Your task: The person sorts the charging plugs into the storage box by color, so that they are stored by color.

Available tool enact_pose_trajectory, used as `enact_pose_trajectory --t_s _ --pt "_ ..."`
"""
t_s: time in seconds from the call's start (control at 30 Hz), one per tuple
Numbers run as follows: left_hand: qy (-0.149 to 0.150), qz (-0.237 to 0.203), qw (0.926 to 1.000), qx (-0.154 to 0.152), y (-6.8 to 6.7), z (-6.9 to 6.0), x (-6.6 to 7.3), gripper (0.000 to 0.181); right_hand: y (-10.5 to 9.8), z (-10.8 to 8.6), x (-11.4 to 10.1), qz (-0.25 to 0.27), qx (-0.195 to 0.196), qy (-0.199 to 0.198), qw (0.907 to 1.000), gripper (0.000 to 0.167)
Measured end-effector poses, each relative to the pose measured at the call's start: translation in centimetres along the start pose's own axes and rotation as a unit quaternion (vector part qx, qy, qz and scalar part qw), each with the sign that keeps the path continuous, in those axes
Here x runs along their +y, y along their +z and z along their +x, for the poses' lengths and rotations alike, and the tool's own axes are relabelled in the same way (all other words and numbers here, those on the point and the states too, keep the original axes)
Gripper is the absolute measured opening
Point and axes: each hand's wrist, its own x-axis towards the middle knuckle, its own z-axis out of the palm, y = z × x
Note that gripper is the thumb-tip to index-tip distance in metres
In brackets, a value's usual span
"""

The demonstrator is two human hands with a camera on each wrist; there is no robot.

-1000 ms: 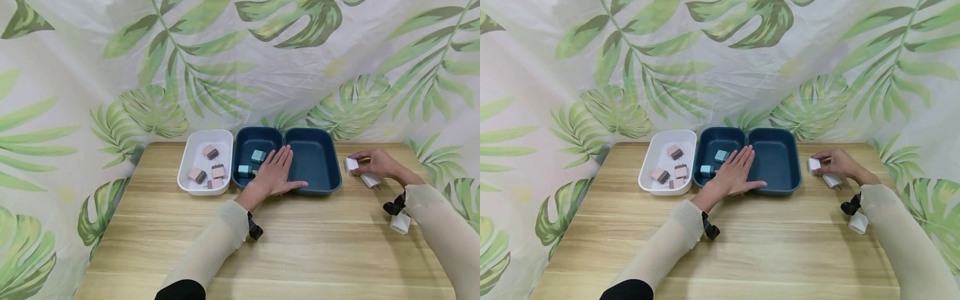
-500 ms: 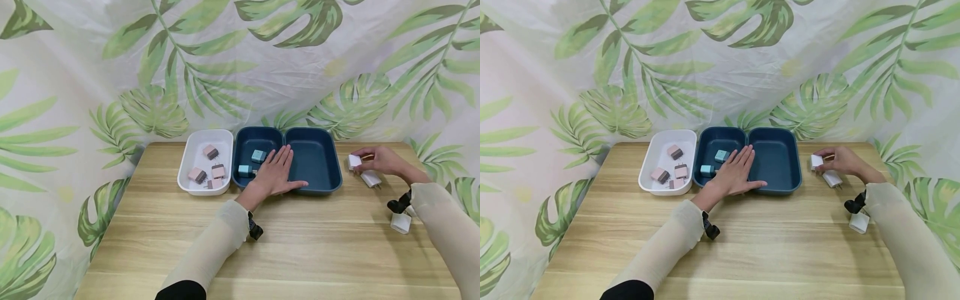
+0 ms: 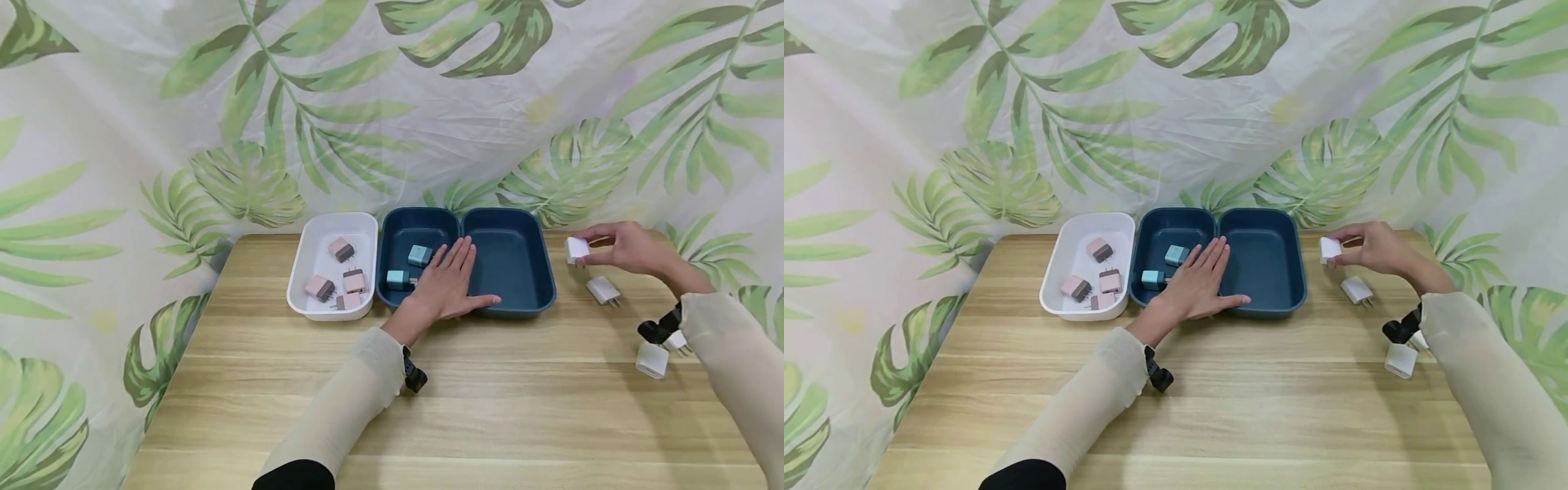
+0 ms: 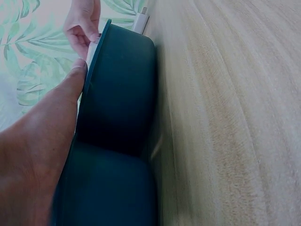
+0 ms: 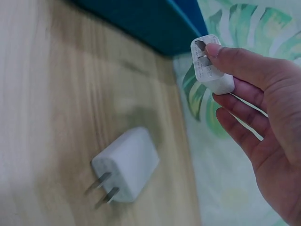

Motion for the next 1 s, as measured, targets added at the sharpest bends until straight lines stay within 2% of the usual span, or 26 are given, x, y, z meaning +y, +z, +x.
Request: enact_pose_trajectory --t_s 0.23,0.37,0.47,0.67,1.0 --pt "-0.003 0.002 1.0 -0.006 -0.1 0.1 -0.1 0.114 -0.3 0.5 -2.4 -0.009 0.021 -0.031 0.9993 0.049" --pt "-0.003 0.003 0.9999 -0.011 0.2 0.3 -0.2 0.115 0.1 1.1 -3.6 0.003 0.021 -0.035 0.9992 0.049" --pt "0.0 0.006 1.0 -0.005 0.3 0.3 -0.3 0.115 0.5 1.6 -4.5 0.015 0.013 -0.047 0.9987 0.048" --pt "0.004 0.013 0.9999 0.005 0.2 0.0 -0.1 0.115 1.6 2.5 -6.1 0.028 0.0 -0.096 0.995 0.045" --pt "0.004 0.011 0.9999 0.009 0.1 0.1 -0.1 0.115 4.1 5.2 -7.7 -0.029 -0.045 -0.145 0.9879 0.046"
